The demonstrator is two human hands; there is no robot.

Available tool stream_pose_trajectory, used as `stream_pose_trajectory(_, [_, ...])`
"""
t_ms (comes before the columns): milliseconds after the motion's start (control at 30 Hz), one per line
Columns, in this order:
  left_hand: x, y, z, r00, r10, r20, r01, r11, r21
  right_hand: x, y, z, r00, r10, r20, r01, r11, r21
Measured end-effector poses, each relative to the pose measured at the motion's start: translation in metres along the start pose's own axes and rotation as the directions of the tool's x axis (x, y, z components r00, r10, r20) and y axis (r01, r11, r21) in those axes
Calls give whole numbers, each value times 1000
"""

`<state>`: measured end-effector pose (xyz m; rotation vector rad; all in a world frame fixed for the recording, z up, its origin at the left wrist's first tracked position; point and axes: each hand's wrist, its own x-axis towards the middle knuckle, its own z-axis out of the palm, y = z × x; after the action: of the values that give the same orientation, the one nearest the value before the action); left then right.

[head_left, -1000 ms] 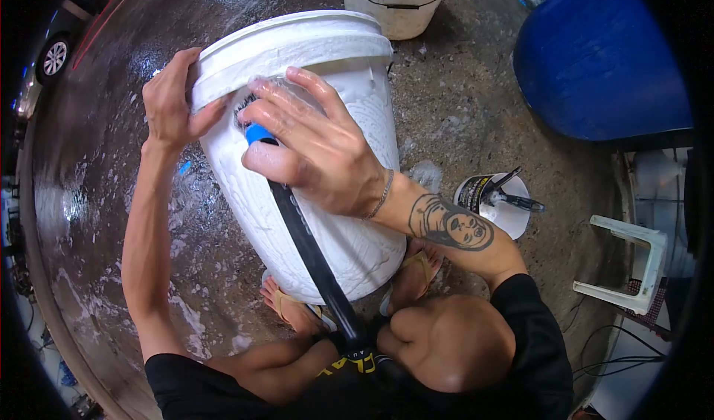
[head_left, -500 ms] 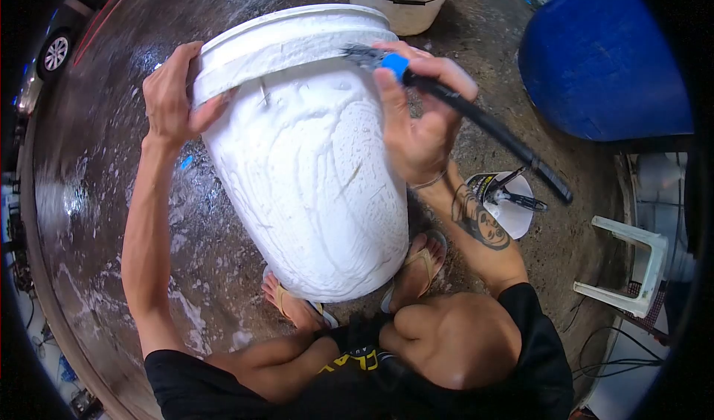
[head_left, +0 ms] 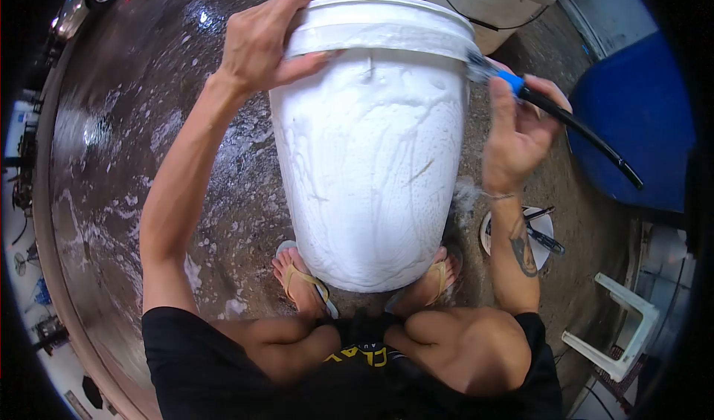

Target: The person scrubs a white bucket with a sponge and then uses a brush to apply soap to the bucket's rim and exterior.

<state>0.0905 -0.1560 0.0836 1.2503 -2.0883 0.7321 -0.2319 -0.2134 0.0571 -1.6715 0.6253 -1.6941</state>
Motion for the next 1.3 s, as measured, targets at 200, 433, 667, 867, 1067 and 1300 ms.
stream_pose_trajectory(200, [-2, -5, -1, 999, -8, 32, 7, 1000, 9, -16, 36, -44, 929, 370, 29, -369, 915, 160])
stream_pose_trajectory(433, [-59, -39, 6, 955, -283, 88, 280, 959, 40, -126, 47, -64, 642, 749, 165, -756, 582, 301])
stream_pose_trajectory(667, [-153, -76, -12, 841, -527, 122, 524, 850, 55, -175, 26, -81, 496, 827, 266, -868, 463, 180])
stream_pose_trajectory(867, [-160, -73, -30, 787, -590, 180, 611, 785, -97, -92, 20, 43, 725, 452, 519, -665, 656, 357])
stream_pose_trajectory(1067, [-33, -27, -14, 742, -487, 460, 421, 873, 246, -137, -9, 49, 749, 119, 652, -435, 830, 349])
stream_pose_trajectory(1300, [-57, -42, 3, 683, -568, 460, 445, 822, 355, -118, 52, 30, 697, 204, 687, -365, 926, 96])
